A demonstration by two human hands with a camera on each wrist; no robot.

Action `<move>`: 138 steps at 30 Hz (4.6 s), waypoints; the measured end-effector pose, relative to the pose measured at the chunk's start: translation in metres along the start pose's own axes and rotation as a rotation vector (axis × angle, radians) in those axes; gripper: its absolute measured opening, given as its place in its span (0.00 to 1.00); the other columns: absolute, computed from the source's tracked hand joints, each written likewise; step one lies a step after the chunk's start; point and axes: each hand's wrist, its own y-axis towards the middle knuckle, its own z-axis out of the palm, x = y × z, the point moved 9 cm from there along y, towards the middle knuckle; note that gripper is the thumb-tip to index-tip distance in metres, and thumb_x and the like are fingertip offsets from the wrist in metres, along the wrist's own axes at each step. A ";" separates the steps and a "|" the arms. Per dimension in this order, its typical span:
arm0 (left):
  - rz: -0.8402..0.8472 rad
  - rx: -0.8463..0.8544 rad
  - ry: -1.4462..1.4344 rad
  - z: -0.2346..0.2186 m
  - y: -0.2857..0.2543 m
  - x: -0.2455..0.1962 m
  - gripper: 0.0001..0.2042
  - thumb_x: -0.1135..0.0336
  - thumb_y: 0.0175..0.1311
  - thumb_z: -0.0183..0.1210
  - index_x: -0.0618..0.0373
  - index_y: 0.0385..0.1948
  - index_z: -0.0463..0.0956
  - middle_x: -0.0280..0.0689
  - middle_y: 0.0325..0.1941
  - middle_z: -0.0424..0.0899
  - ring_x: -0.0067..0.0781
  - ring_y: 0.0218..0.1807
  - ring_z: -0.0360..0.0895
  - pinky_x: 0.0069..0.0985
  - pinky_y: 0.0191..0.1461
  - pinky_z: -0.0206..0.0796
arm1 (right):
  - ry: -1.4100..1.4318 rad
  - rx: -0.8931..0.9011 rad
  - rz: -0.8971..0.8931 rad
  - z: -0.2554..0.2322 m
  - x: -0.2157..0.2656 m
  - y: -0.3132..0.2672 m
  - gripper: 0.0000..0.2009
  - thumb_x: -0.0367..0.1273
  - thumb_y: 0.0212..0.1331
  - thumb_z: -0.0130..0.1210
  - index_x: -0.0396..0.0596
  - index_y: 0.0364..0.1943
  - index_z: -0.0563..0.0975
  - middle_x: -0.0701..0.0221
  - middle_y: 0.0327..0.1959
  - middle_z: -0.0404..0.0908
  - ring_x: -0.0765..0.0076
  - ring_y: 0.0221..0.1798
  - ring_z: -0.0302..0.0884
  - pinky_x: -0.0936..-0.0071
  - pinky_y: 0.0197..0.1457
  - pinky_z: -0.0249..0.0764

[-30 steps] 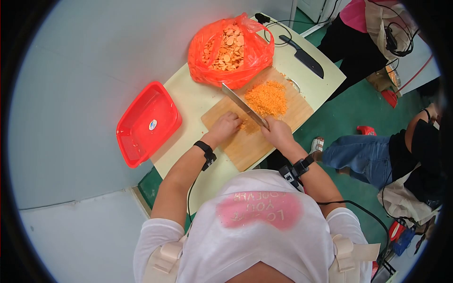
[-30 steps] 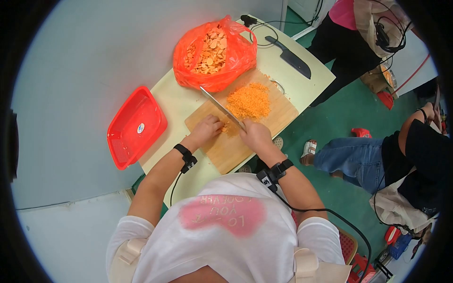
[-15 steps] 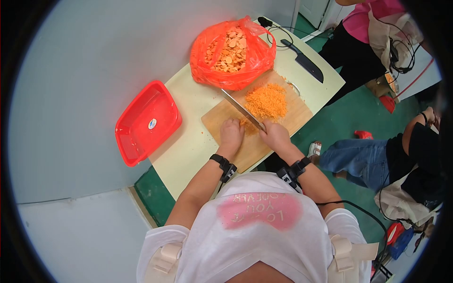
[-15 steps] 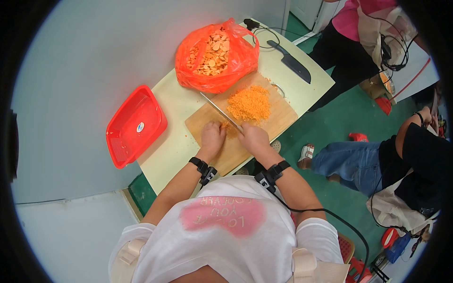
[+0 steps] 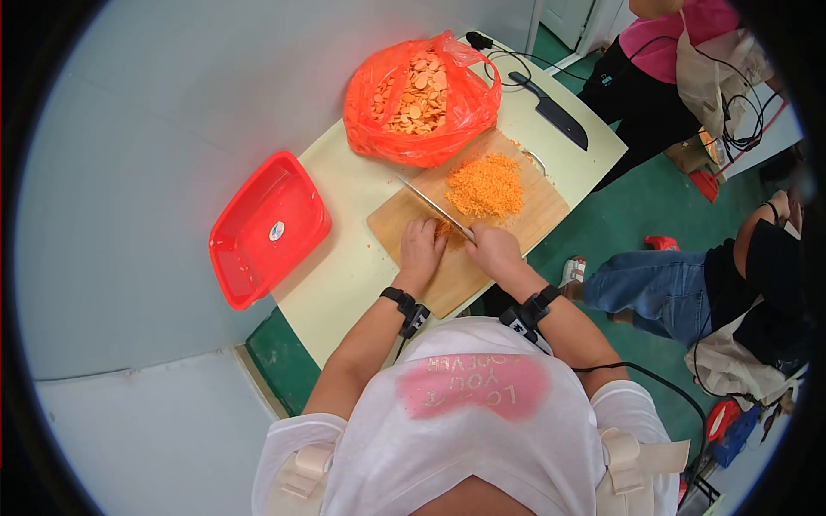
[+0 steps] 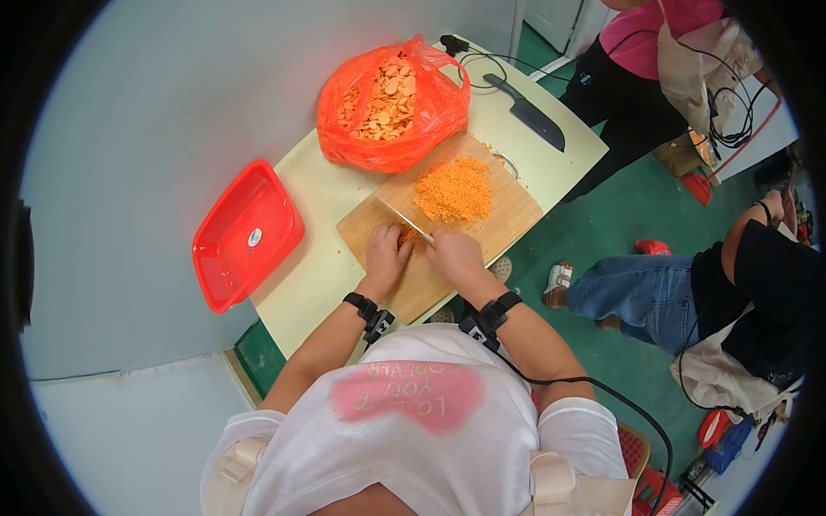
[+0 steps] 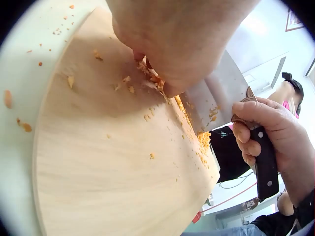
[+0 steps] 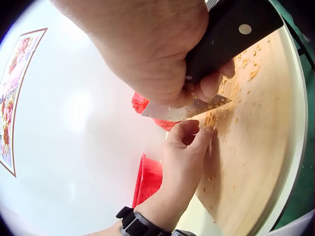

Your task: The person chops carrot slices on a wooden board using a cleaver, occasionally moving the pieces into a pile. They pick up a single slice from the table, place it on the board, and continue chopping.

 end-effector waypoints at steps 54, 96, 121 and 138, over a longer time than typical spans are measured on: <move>-0.083 0.055 -0.101 0.002 0.017 0.017 0.10 0.67 0.53 0.59 0.60 0.35 0.78 0.45 0.34 0.78 0.48 0.42 0.75 0.39 0.47 0.68 | -0.025 -0.085 -0.015 -0.016 -0.002 -0.008 0.10 0.35 0.54 0.53 0.45 0.35 0.75 0.55 0.22 0.79 0.46 0.28 0.78 0.53 0.32 0.73; -0.126 0.155 -0.167 -0.007 0.013 0.037 0.13 0.67 0.50 0.61 0.65 0.36 0.77 0.49 0.37 0.79 0.51 0.41 0.75 0.38 0.48 0.68 | 0.012 -0.039 0.011 -0.016 0.012 -0.008 0.09 0.36 0.54 0.52 0.44 0.32 0.75 0.53 0.23 0.78 0.44 0.29 0.78 0.52 0.33 0.72; 0.036 -0.155 -0.114 0.002 0.001 0.018 0.07 0.72 0.49 0.60 0.59 0.31 0.78 0.44 0.32 0.77 0.49 0.38 0.72 0.40 0.42 0.63 | -0.066 0.016 -0.087 0.041 0.027 0.028 0.10 0.35 0.56 0.47 0.43 0.32 0.74 0.53 0.25 0.80 0.45 0.30 0.80 0.52 0.33 0.74; -0.080 -0.134 -0.142 0.003 -0.004 0.020 0.08 0.72 0.52 0.58 0.58 0.35 0.78 0.45 0.33 0.77 0.51 0.38 0.72 0.42 0.42 0.62 | -0.049 -0.006 -0.086 0.039 0.032 0.021 0.09 0.35 0.57 0.48 0.44 0.33 0.74 0.54 0.25 0.79 0.47 0.29 0.79 0.52 0.32 0.74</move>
